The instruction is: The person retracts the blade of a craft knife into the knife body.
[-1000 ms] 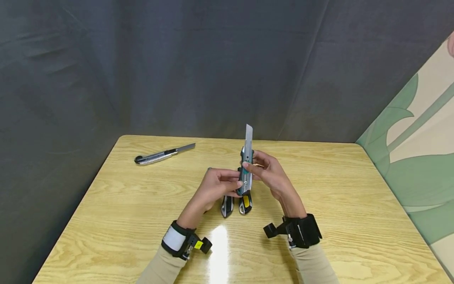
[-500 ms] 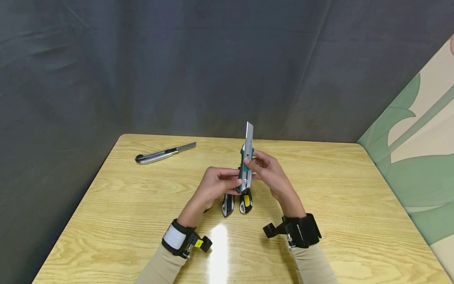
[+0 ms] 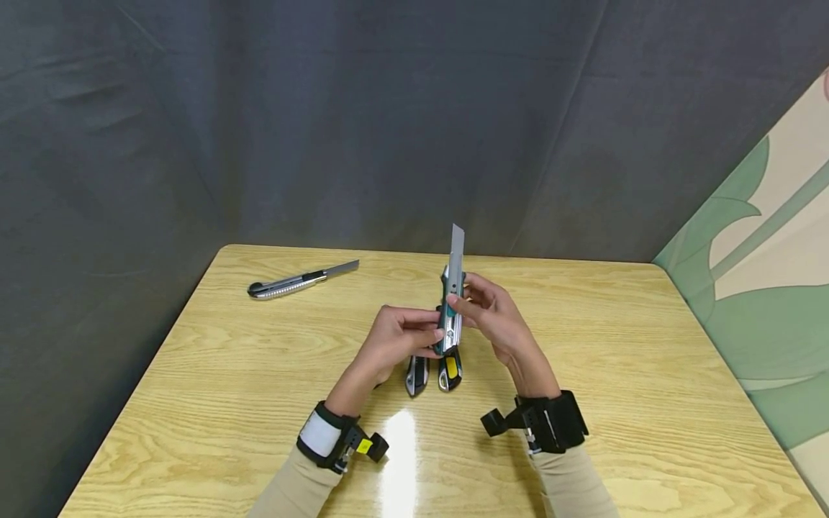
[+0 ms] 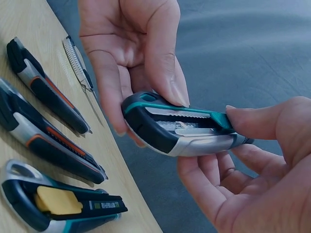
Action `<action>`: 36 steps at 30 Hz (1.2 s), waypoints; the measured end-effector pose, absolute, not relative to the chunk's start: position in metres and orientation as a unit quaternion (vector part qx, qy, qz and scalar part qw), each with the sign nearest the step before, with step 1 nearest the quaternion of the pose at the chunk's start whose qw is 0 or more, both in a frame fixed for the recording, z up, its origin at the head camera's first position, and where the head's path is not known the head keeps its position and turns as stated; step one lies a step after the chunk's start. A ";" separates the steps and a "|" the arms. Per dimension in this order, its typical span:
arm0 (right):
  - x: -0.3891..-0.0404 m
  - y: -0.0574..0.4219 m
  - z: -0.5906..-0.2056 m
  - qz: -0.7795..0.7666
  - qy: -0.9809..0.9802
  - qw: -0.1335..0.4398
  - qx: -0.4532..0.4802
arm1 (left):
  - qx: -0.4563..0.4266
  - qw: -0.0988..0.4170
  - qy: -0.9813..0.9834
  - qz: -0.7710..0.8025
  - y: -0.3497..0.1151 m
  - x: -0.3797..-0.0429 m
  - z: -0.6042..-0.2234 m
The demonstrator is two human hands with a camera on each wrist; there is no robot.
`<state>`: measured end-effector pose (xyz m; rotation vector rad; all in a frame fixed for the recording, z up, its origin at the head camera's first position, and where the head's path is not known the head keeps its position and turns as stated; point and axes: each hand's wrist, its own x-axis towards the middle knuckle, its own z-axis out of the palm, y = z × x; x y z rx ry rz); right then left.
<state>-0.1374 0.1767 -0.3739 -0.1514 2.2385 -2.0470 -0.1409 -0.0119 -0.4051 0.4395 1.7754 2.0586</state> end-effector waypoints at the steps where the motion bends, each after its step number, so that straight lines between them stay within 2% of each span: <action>1: -0.137 0.177 -0.374 -0.670 0.739 0.053 -0.049 | 0.155 0.194 0.634 0.733 -0.012 -0.141 -0.405; 36: -0.138 0.180 -0.376 -0.653 0.749 0.077 -0.080 | 0.145 0.198 0.631 0.736 -0.013 -0.142 -0.407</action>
